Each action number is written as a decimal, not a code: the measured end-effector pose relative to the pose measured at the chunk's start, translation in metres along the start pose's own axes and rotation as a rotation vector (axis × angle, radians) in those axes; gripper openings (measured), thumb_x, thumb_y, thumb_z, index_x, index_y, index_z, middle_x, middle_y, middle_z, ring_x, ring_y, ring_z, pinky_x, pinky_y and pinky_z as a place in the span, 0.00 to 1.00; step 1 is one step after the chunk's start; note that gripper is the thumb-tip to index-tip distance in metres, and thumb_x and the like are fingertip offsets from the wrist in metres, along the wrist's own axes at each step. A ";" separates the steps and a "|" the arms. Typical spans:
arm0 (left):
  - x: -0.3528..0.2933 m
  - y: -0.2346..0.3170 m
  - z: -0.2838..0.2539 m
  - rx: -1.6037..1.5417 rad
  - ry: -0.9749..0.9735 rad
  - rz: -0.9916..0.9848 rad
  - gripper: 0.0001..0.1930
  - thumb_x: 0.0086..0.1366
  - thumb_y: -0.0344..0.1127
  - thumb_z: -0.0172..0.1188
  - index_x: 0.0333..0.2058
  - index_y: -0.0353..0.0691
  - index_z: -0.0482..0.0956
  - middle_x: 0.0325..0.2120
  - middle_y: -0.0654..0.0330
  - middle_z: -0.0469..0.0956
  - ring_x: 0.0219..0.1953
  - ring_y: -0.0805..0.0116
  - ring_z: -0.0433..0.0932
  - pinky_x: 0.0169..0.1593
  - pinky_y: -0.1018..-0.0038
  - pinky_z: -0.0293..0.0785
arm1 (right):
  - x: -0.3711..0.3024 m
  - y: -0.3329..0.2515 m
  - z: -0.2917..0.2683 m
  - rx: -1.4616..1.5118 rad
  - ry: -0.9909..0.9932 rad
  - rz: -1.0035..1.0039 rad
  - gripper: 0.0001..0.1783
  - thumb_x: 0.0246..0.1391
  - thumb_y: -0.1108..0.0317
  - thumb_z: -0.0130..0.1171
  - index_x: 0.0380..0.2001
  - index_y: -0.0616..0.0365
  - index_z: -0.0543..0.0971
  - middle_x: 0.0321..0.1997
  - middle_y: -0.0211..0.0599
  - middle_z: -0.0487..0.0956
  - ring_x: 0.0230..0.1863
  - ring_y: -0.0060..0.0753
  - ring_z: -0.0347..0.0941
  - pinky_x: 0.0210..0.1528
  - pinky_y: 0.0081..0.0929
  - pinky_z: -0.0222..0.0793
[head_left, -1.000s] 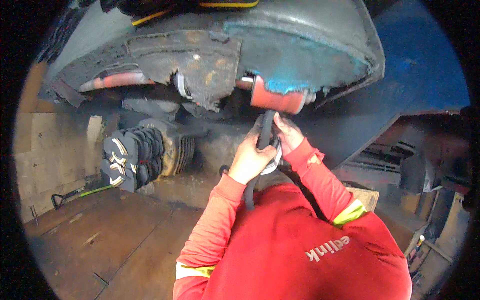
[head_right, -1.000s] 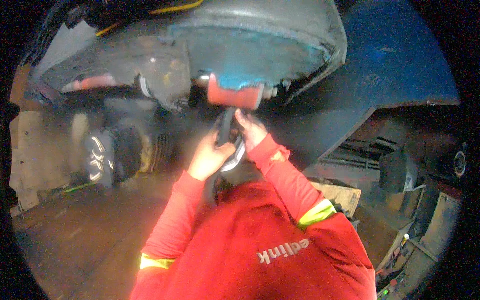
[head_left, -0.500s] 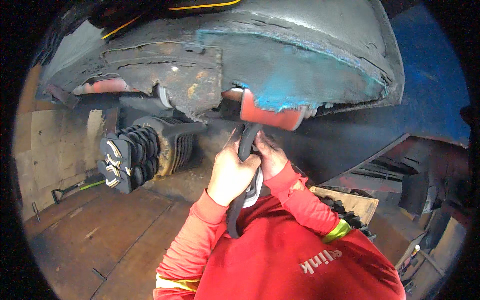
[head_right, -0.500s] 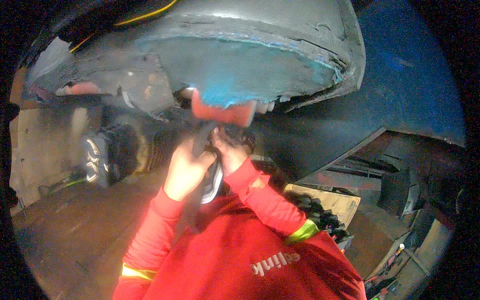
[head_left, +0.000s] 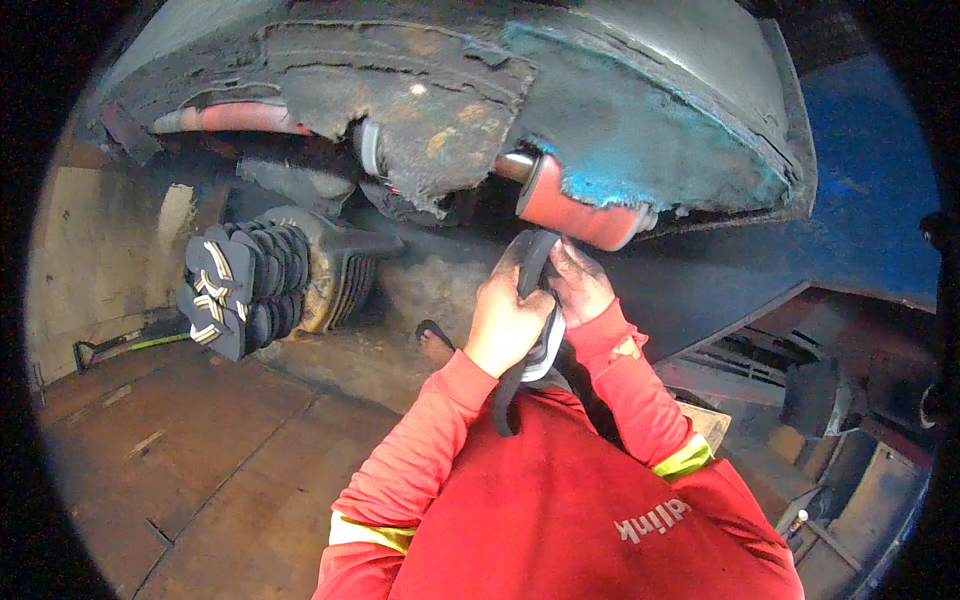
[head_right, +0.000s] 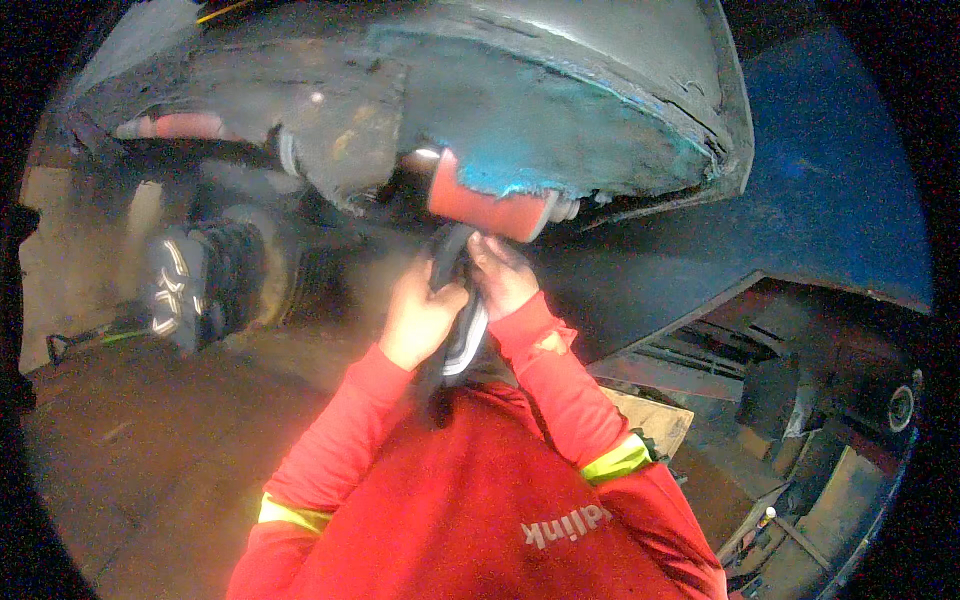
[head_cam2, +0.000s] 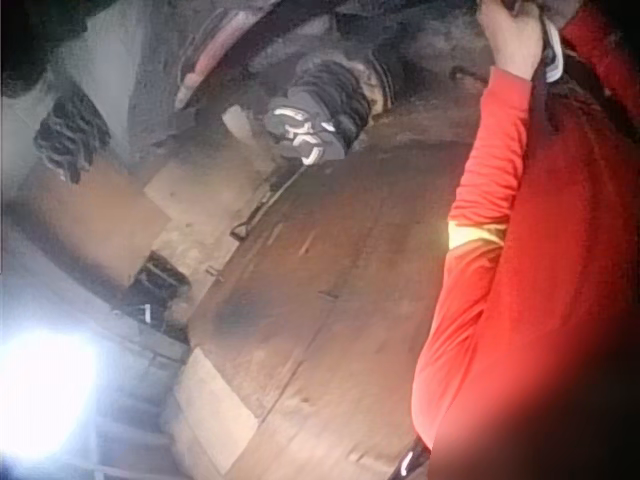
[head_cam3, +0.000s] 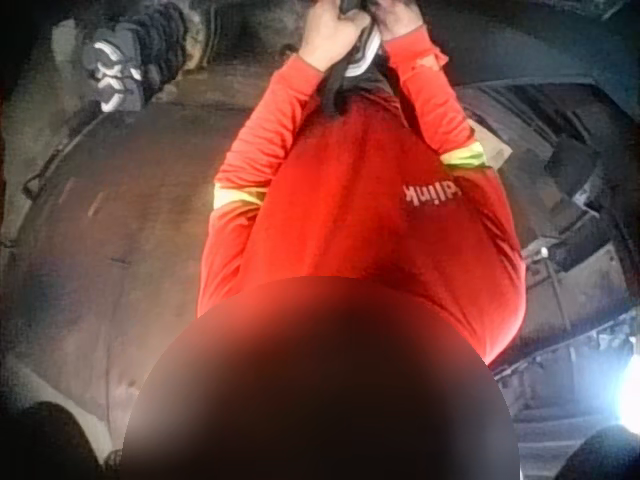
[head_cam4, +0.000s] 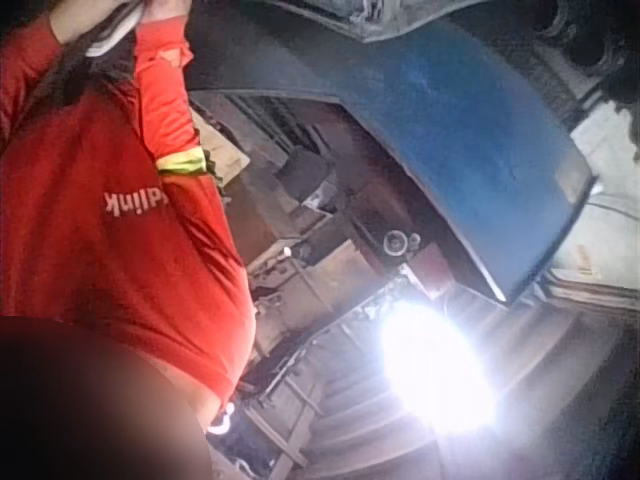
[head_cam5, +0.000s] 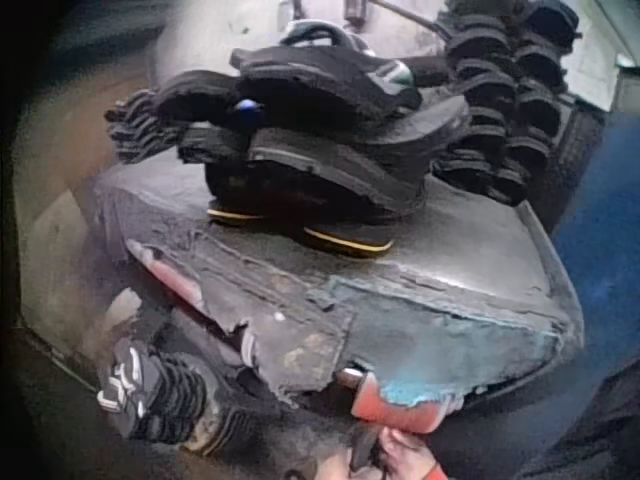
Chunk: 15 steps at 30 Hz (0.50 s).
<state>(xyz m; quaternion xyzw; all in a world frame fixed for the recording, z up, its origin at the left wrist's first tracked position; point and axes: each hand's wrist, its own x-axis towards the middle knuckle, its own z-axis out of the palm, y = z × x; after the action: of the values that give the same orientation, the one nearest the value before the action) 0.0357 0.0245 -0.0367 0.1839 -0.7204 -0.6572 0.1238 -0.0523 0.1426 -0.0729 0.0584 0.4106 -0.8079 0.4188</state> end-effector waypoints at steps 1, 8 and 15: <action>-0.004 0.000 -0.002 -0.036 -0.009 -0.050 0.32 0.55 0.26 0.55 0.62 0.37 0.67 0.40 0.49 0.81 0.41 0.55 0.82 0.46 0.65 0.77 | -0.003 0.000 0.006 0.001 0.011 -0.048 0.12 0.66 0.63 0.57 0.49 0.56 0.77 0.46 0.31 0.79 0.45 0.27 0.73 0.48 0.28 0.70; -0.032 -0.006 -0.009 -0.357 -0.068 -0.181 0.34 0.56 0.26 0.56 0.65 0.39 0.65 0.43 0.57 0.79 0.42 0.70 0.78 0.48 0.72 0.75 | -0.024 -0.004 0.026 -0.207 0.108 -0.121 0.17 0.65 0.68 0.57 0.56 0.59 0.75 0.50 0.27 0.78 0.49 0.20 0.71 0.53 0.23 0.68; -0.028 0.019 -0.038 -0.147 -0.171 -0.073 0.26 0.58 0.29 0.58 0.57 0.36 0.73 0.46 0.52 0.80 0.50 0.62 0.79 0.52 0.70 0.74 | -0.028 0.026 0.036 -0.040 0.009 -0.063 0.35 0.67 0.64 0.56 0.71 0.62 0.58 0.64 0.32 0.71 0.60 0.21 0.66 0.64 0.22 0.60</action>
<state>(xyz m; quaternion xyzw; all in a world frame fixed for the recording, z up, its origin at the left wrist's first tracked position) 0.0748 0.0039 -0.0125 0.1435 -0.6709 -0.7257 0.0511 -0.0064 0.1267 -0.0526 0.0409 0.4302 -0.8119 0.3925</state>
